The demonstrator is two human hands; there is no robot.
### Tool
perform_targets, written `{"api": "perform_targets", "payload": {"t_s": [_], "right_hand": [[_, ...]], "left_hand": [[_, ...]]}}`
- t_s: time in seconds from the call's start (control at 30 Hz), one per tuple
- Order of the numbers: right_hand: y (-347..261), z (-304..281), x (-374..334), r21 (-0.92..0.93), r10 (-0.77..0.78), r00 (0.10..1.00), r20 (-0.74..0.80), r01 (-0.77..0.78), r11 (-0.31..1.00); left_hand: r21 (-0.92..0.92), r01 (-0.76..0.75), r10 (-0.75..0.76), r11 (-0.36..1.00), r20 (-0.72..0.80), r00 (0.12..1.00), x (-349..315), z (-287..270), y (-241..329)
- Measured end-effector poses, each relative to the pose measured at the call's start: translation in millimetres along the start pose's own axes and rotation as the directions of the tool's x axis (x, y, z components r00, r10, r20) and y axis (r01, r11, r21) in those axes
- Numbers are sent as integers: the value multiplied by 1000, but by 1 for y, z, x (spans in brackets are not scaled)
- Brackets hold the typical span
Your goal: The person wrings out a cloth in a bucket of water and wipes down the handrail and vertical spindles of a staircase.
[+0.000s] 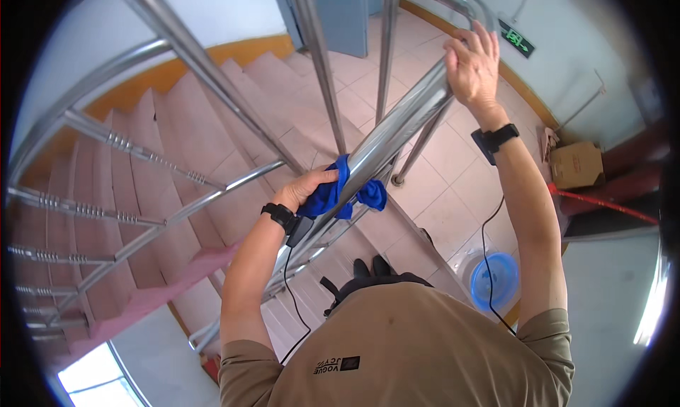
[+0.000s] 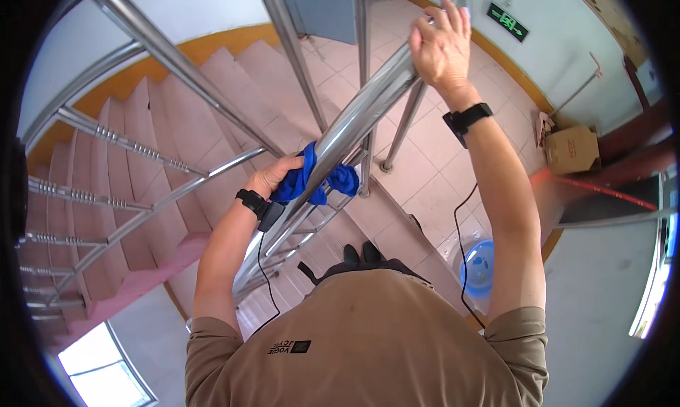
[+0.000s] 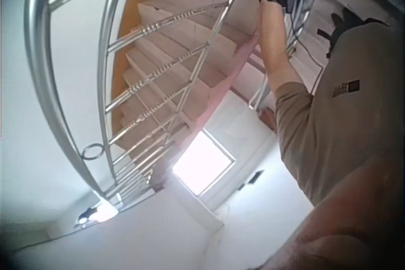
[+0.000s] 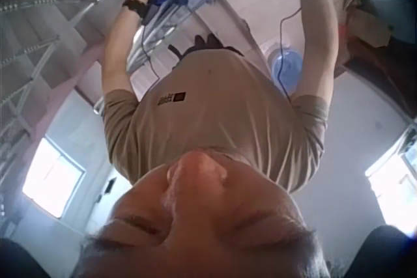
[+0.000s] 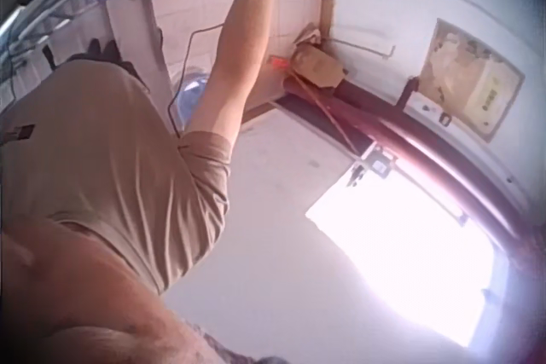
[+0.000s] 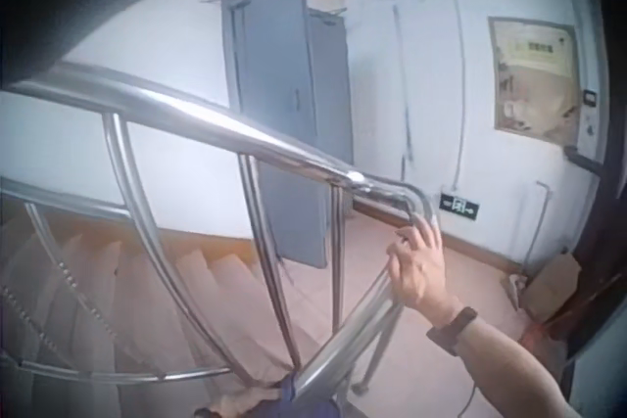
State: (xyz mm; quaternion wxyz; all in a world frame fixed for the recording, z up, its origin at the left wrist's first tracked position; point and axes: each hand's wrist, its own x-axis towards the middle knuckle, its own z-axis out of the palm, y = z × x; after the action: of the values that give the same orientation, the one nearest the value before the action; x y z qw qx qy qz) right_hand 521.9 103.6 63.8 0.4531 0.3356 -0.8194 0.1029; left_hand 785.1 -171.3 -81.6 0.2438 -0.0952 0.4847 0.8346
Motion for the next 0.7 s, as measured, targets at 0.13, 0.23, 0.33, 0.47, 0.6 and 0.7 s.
{"api": "perform_targets", "payload": {"t_s": [0.13,0.23,0.33,0.47,0.6,0.7], "right_hand": [[-5,-3,0,19,44,999,14,-44,999],[-6,-4,1,50,52,998,18,-53,997],[-6,-7,0,47,59,998,12,-59,997],[-8,-6,2,37,51,999,-4,-51,998],[0,-5,-2,43,31,998,62,-34,999],[-5,-1,-2,21,60,998,14,-60,998]], "left_hand": [[-11,33,-32,999,83,996,24,34,39],[62,-125,113,990,172,979,47,59,63],[159,-102,85,982,111,990,65,61,70],[538,-253,327,804,-44,944,64,56,51],[921,-131,683,368,-172,710,43,95,29],[988,-20,834,154,-119,539,27,105,2]]}}
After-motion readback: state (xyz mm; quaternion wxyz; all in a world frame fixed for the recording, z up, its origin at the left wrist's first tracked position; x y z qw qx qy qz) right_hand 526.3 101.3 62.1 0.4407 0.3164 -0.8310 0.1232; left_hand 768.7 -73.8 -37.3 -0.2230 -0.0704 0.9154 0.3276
